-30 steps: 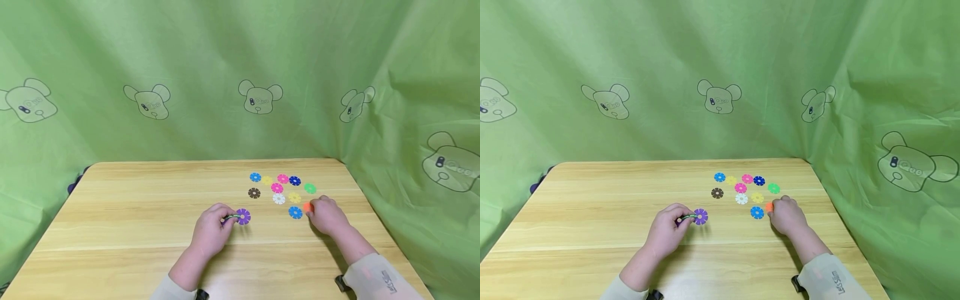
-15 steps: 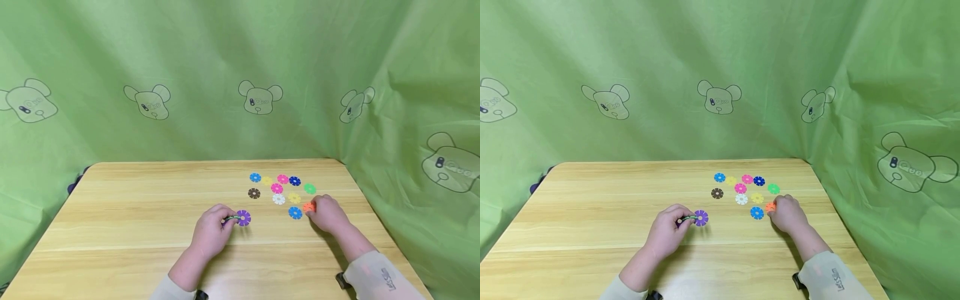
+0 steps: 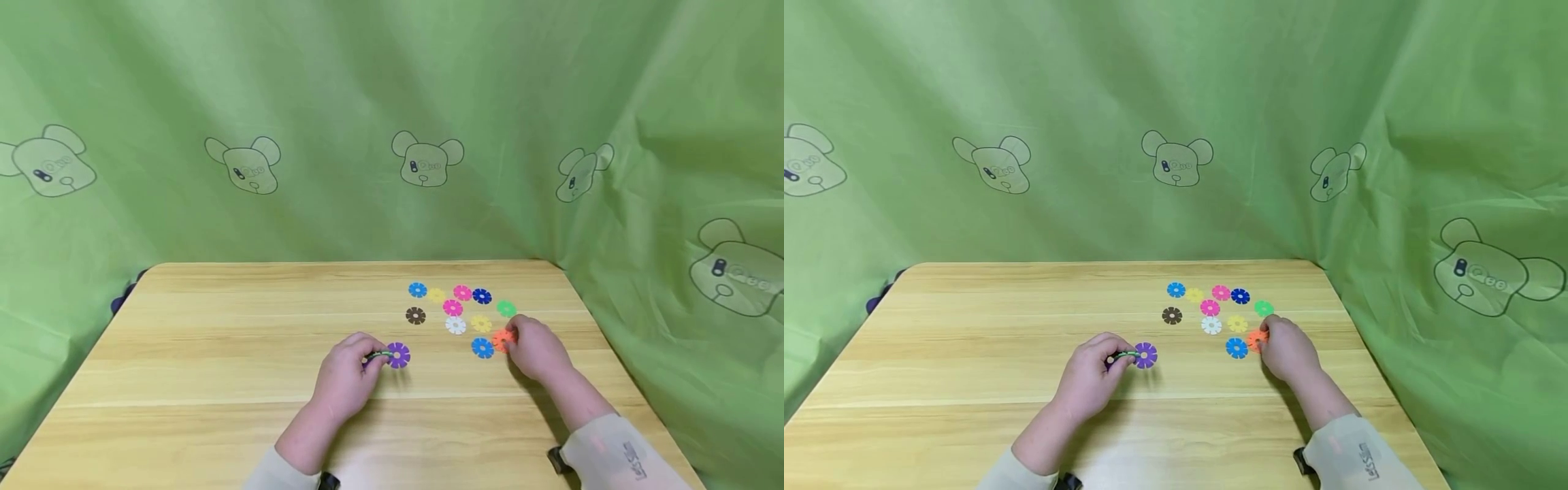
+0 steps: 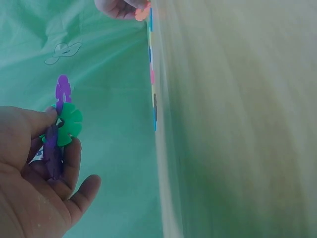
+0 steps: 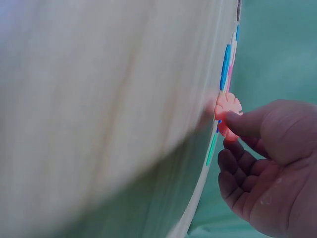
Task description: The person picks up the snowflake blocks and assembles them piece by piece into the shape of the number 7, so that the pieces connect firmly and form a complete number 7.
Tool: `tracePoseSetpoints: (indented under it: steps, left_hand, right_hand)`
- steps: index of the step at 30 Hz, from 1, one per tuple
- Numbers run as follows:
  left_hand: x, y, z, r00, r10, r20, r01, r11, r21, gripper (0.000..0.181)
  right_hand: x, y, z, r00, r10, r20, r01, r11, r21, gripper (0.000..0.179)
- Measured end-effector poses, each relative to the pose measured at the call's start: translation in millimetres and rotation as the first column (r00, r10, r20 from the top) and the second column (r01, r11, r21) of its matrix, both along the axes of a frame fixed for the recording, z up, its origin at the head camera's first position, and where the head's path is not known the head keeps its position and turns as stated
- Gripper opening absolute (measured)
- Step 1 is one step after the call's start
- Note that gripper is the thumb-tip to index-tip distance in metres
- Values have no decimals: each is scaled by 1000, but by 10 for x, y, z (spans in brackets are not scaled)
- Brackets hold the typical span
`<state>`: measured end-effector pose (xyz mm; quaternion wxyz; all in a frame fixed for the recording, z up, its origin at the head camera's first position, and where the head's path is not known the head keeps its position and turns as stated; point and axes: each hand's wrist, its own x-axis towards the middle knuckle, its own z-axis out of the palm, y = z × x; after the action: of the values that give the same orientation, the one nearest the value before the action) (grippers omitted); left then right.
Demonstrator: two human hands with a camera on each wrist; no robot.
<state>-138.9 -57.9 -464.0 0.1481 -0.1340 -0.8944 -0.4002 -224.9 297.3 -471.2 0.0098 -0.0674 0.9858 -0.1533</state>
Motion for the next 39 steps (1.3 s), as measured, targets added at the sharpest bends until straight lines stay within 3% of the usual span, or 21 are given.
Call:
tracePoseSetpoints:
  steps: [9,21,39]
  left_hand:
    - [-8,8,-5,1000,3,4,-3,1000,-13,6]
    - [-15,6,-8,1000,1,6,-1,1000,-16,5]
    - [-8,-8,-19,1000,6,13,-5,1000,-13,6]
  right_hand:
    - [78,-104,52,998,9,-65,-13,998,-59,10]
    - [147,-249,91,981,56,-188,-82,988,-134,19]
    - [229,-342,110,963,100,-249,-149,972,-184,8]
